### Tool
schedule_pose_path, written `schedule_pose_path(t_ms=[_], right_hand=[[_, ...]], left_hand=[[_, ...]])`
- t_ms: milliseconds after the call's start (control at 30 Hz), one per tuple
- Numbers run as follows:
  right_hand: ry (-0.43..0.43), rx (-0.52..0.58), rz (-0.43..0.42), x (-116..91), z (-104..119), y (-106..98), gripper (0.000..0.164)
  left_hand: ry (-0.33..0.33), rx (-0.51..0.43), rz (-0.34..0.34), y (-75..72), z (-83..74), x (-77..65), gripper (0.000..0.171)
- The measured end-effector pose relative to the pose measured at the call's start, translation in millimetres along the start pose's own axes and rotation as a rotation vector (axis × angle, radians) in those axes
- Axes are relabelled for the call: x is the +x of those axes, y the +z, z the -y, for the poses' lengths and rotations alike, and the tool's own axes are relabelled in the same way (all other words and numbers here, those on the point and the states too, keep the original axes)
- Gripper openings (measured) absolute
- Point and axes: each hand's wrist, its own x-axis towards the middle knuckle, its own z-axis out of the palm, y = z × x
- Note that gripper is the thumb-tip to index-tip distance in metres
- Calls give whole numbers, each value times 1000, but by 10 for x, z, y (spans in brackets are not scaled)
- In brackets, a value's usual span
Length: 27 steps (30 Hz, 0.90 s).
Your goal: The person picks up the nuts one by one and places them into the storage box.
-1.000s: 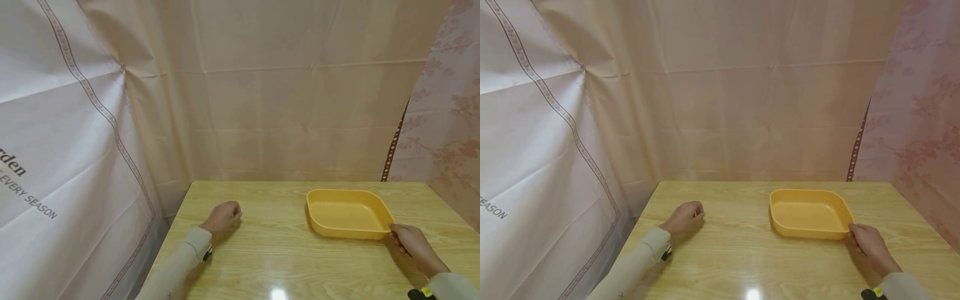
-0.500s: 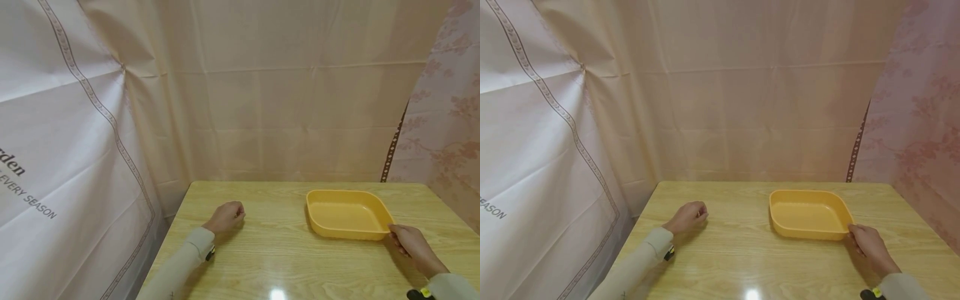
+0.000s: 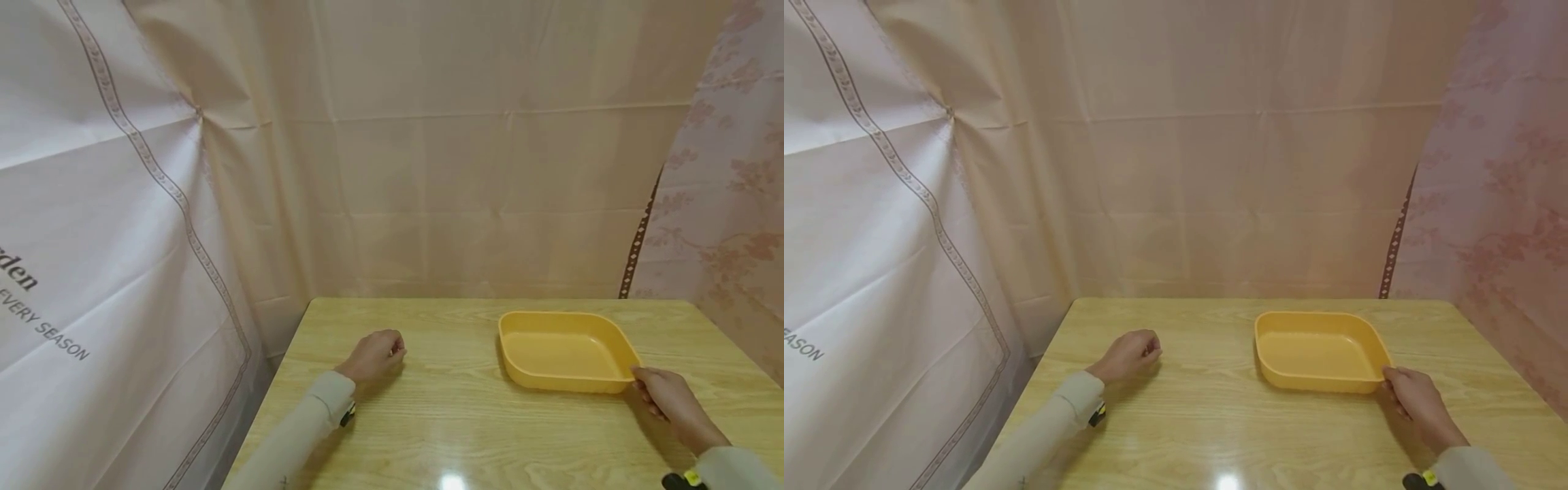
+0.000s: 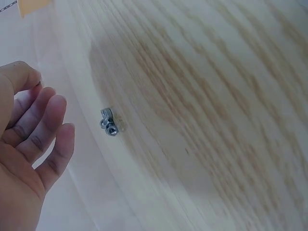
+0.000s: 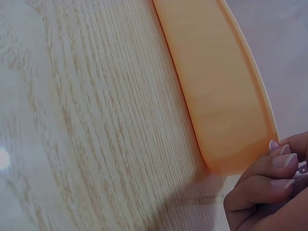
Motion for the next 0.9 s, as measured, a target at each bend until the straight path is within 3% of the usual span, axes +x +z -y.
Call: schedule_pose_path(t_ms=[300, 900], right_hand=[[8, 7, 1, 22, -40, 0, 46], [2, 23, -5, -7, -7, 14, 46]], left_hand=[[1, 16, 15, 28, -75, 60, 7], [102, 60, 5, 122, -181, 202, 11]])
